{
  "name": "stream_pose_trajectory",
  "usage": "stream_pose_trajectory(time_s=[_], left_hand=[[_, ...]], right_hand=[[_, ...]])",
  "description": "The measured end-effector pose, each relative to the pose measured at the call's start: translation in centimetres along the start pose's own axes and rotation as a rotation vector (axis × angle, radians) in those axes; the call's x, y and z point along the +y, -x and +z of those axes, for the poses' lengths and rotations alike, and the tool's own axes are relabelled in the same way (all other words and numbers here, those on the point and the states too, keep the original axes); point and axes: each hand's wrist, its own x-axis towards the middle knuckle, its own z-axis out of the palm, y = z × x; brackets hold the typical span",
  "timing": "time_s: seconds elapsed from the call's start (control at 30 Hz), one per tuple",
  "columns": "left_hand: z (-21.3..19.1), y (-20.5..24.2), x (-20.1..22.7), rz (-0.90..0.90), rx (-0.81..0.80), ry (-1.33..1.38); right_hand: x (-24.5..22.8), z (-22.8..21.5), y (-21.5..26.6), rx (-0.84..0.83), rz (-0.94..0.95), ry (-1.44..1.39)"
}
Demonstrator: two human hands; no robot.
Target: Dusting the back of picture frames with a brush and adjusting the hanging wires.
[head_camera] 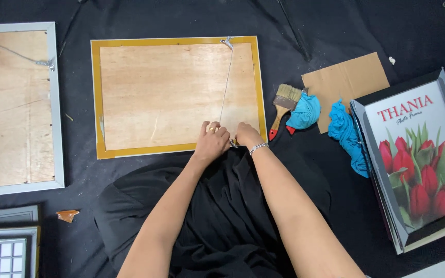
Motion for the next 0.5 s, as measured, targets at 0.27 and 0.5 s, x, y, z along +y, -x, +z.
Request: stream_pose_trajectory(time_s=[0.27, 0.5], left_hand=[[0.8, 1.4, -1.5, -0.195, -0.267, 0.101], [-0.9, 1.2, -2.1, -0.343, -0.458, 0.309]], right_hand=[[1.1, 1.1, -1.7, 0.004, -0.027, -0.002], [-1.3, -4.5, 1.8, -0.097, -0.267, 0.0]])
